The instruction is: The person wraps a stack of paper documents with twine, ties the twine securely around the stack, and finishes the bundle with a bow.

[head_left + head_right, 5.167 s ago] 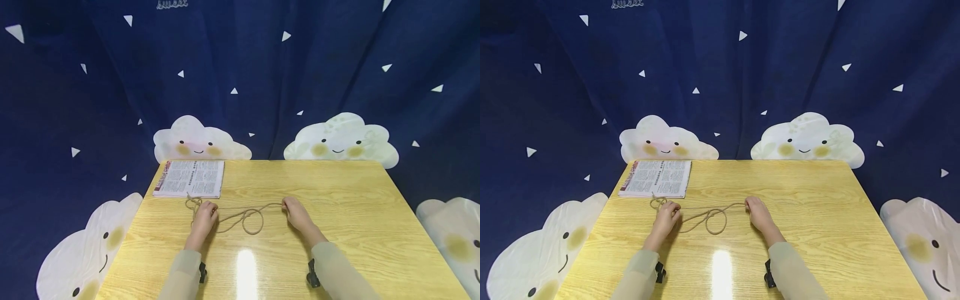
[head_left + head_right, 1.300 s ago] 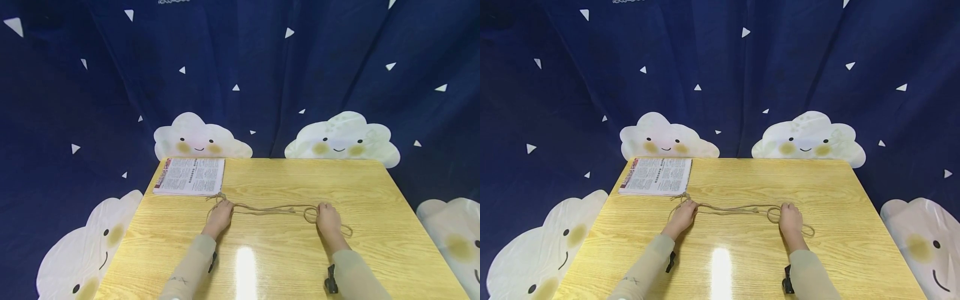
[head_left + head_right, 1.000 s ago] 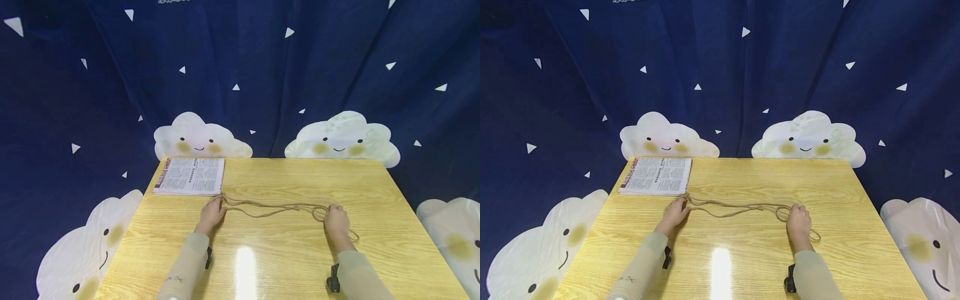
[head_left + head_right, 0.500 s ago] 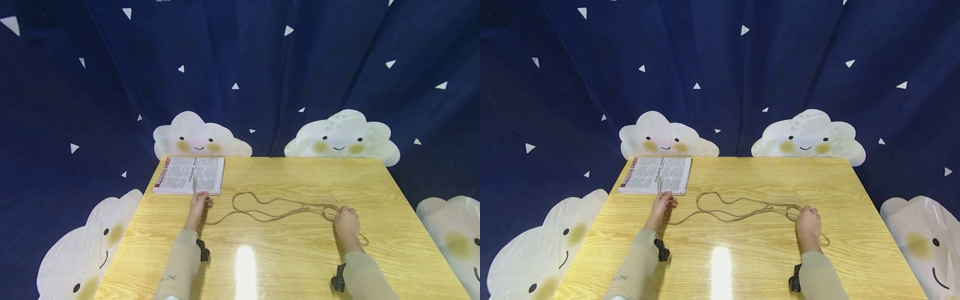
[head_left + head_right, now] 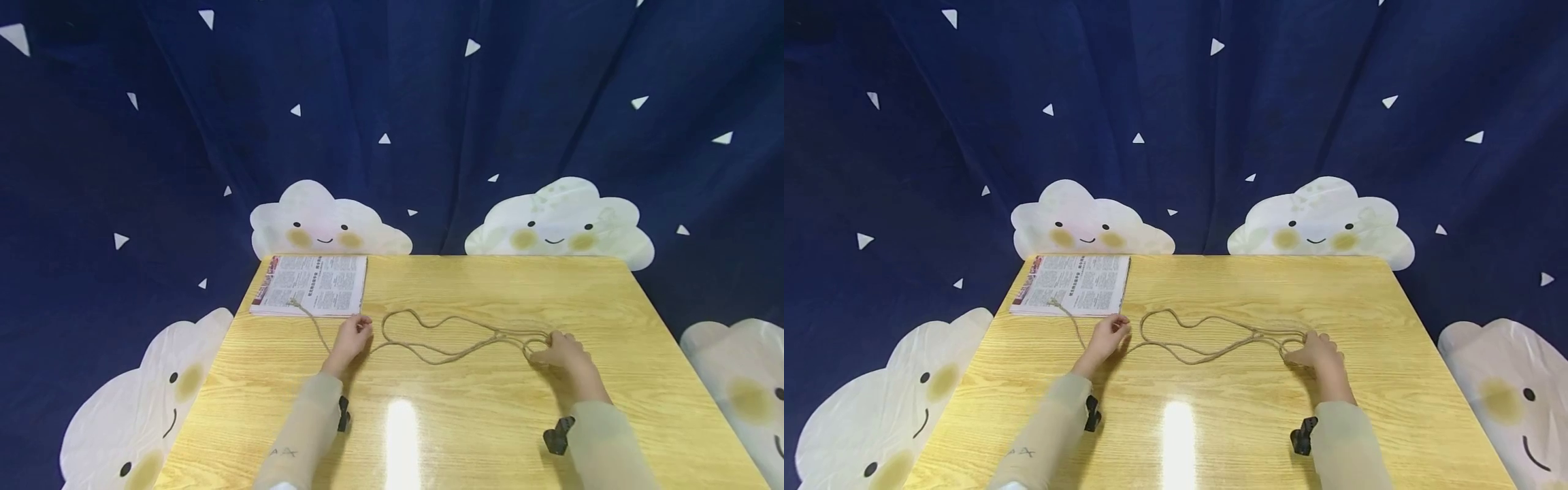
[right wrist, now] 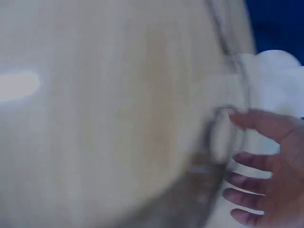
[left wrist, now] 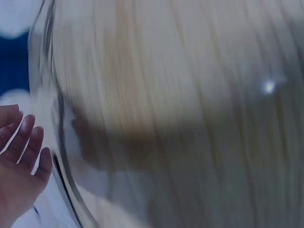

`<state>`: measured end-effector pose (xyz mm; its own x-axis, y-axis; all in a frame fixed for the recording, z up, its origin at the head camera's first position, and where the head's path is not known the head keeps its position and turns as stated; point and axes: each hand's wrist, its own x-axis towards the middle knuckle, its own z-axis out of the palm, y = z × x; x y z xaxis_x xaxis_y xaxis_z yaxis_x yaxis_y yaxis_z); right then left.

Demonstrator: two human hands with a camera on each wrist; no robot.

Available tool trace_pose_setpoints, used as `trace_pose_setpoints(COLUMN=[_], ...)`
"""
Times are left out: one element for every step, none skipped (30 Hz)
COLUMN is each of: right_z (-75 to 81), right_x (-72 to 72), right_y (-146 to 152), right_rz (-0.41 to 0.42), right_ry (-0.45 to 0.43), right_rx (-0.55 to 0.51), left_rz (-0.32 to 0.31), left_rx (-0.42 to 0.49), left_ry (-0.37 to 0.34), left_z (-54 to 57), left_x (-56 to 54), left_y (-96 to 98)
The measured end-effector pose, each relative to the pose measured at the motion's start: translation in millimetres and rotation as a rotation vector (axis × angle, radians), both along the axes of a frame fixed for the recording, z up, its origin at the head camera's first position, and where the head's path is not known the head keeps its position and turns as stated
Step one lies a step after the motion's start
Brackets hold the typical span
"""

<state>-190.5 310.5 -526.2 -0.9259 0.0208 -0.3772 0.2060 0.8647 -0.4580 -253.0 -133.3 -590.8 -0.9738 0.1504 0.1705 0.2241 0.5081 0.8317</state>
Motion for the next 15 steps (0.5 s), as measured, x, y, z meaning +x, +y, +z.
trace_pose_setpoints(right_z=[5.4,9.6,12.0,13.2,12.6,10.8,7.6,3.6,-0.8,-5.9,-11.3,-16.3,-21.0,-25.3,-29.1], right_x=[-2.4,-5.4,-8.6,-12.0,-15.4,-18.7,-22.1,-25.1,-27.7,-29.8,-31.4,-32.4,-32.9,-33.1,-33.1], right_y=[-2,-5,-7,-10,-14,-17,-21,-25,-29,-32,-35,-38,-40,-42,-42], right_rz=[0.012,0.018,0.023,0.026,0.026,0.033,0.046,0.065,0.084,0.102,0.126,0.14,0.145,0.145,0.138], right_ry=[-0.014,-0.008,0.015,0.052,0.091,0.132,0.172,0.212,0.241,0.257,0.266,0.271,0.276,0.278,0.28], right_rx=[-0.015,-0.013,0.002,0.02,0.02,0.015,0.016,0.014,0.006,-0.006,-0.013,-0.015,-0.014,-0.016,-0.014], left_rz=[-0.045,-0.076,-0.129,-0.186,-0.241,-0.298,-0.348,-0.393,-0.434,-0.464,-0.479,-0.486,-0.489,-0.485,-0.48], left_rx=[-0.048,-0.126,-0.184,-0.251,-0.318,-0.382,-0.442,-0.497,-0.546,-0.599,-0.648,-0.691,-0.731,-0.765,-0.795], left_ry=[0.003,-0.007,0.013,0.045,0.074,0.092,0.12,0.133,0.141,0.154,0.172,0.177,0.193,0.208,0.229], left_z=[4.1,18.1,23.8,25.1,25.9,26.8,26.2,25.5,25.5,23.9,23.1,22.1,21.0,19.7,19.2], left_x=[2.0,9.6,14.2,17.0,20.1,22.9,25.3,28.4,31.2,33.8,36.4,38.5,40.4,41.6,42.8], left_y=[10.6,24.3,35.6,46.2,57.4,67.7,77.3,86.5,94.5,101.4,107.7,112.8,117.0,120.2,122.6])
